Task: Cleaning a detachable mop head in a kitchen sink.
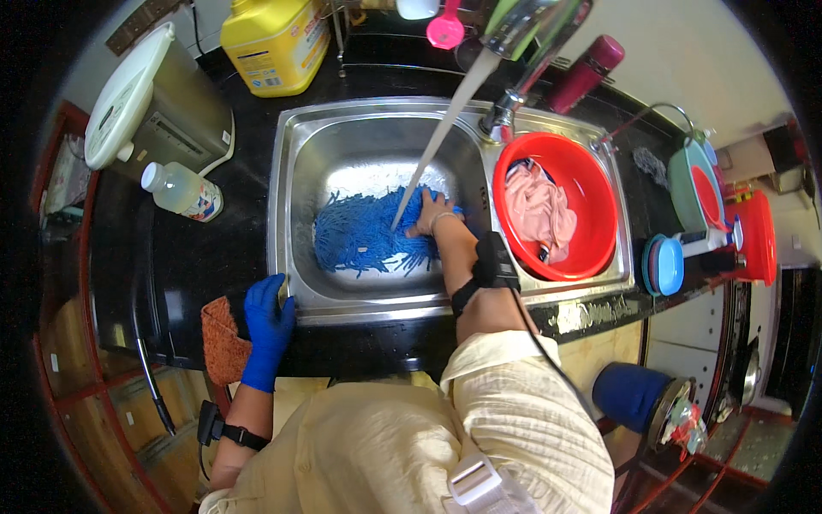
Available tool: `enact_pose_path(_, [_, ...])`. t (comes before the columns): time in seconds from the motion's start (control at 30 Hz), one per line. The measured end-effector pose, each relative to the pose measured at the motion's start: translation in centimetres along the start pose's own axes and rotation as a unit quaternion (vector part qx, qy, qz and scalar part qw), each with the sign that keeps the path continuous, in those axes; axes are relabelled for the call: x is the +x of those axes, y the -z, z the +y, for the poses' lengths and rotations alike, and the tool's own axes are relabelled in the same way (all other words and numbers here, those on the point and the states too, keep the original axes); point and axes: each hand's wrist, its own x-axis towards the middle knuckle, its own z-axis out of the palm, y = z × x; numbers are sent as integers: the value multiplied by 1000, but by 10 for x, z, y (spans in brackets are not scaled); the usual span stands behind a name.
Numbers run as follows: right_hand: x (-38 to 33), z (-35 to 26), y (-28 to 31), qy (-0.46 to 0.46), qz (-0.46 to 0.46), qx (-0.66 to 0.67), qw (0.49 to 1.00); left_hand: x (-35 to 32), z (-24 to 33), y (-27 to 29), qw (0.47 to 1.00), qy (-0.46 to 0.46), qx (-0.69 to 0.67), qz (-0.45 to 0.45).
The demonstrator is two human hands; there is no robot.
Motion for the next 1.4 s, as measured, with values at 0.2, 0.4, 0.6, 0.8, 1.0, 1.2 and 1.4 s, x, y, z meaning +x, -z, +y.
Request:
enact_pose_path(0.2, [13, -6, -19, 22, -102, -54, 993, 2, 2, -1, 1000, -17, -11, 16])
enact_pose_path(0.4, [-26, 5, 42, 7, -36, 567, 823, -1, -3, -2, 1000, -13, -2, 23])
enact_pose_path(0.6, [-74, -10, 11, -129, -167, 707, 675, 1, 1, -2, 999, -20, -4, 27])
enact_pose_path(0.8, [-81, -29, 43, -125, -127, 816, 550, -1, -5, -6, 999, -36, -13, 36])
enact_pose_path(1.0, [-117, -43, 111, 63, -3, 918, 391, -3, -5, -4, 999, -30, -13, 36])
enact_pose_path(1.2, [-143, -72, 44, 12, -86, 754, 651, 0, -5, -4, 999, -28, -29, 32])
enact_pose_path(1.4, [-95, -43, 27, 21, -124, 384, 915, 0, -4, -1, 999, -19, -21, 27])
